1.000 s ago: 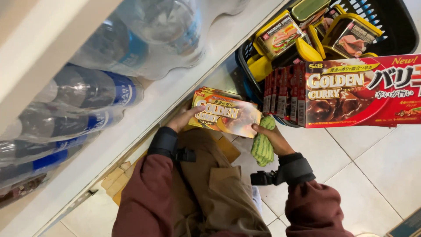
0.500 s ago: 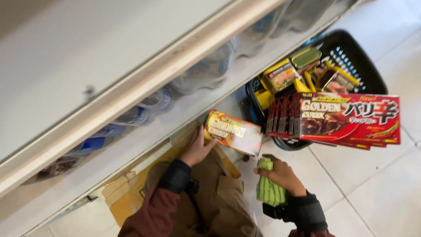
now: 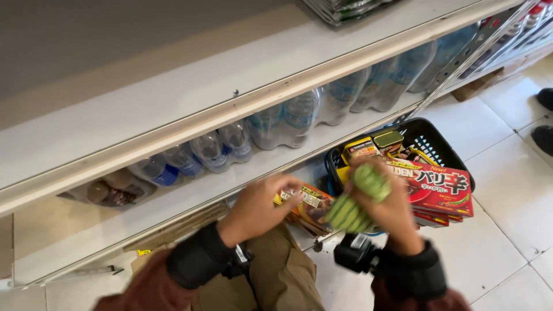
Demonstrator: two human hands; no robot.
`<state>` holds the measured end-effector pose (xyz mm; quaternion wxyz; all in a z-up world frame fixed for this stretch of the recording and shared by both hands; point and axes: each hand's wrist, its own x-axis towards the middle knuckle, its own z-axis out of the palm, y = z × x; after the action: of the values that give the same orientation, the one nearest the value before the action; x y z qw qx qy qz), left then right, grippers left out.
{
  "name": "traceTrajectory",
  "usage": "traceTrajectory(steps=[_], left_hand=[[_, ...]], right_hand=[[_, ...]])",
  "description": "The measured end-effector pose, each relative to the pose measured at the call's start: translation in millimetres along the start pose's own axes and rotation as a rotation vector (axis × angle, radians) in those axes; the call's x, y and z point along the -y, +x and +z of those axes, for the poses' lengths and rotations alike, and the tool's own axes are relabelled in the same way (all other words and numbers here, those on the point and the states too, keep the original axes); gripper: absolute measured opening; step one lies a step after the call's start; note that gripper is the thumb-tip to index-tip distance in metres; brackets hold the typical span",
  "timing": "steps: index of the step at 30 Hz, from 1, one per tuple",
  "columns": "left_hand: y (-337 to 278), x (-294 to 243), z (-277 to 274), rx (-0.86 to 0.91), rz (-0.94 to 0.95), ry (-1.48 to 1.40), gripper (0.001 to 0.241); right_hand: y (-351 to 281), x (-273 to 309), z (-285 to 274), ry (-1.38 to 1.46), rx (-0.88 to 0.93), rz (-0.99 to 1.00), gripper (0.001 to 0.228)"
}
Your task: The person cleans food product packages by taking them from a grocery store shelf, wiping them with a cloth, then returning them to the shelf. The person holds the cloth in one hand and manipulates the packages with both hands, rotating and flipping them to wipe all sides.
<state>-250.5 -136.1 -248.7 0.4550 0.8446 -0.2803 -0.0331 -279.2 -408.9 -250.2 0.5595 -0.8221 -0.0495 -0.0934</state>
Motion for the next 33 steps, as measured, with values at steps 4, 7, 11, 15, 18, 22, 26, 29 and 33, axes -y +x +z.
traceTrajectory(steps=[4,7,11,15,18,22,26,29,33], left_hand=[[58,-90,-62,-0.106,0.06,-0.13,0.037],[130,-111,-98,-0.16,-0.018,-0.217,0.057],[227,-124,-143,-0.109,-0.315,-0.458,0.094],[297,-98,-146,-0.302,-0.398,-0.643,0.094],[315,-93,-122,-0.284,-0.563,-0.597,0.098],[313,-106,-99,-0.296,-0.699,-0.558,0.102],[327,-93,-89,-0.277,-0.743,-0.497,0.093],[334,-84,-85,-0.275,-0.733,-0.462,0.087],[335,-85,-78,-0.322,-0.779,-0.438,0.089]], right_hand=[[57,85,-73,0.214,-0.172,-0.14,0.046],[123,115,-130,0.511,-0.19,-0.256,0.031],[239,82,-191,0.897,0.03,-0.144,0.02],[297,55,-185,1.199,0.122,0.007,0.015],[306,54,-175,1.164,0.141,0.111,0.017],[319,37,-175,1.003,0.139,0.143,0.019],[336,16,-180,0.838,0.108,0.096,0.023],[334,25,-177,0.778,0.087,0.105,0.023],[335,14,-181,0.723,0.121,0.127,0.019]])
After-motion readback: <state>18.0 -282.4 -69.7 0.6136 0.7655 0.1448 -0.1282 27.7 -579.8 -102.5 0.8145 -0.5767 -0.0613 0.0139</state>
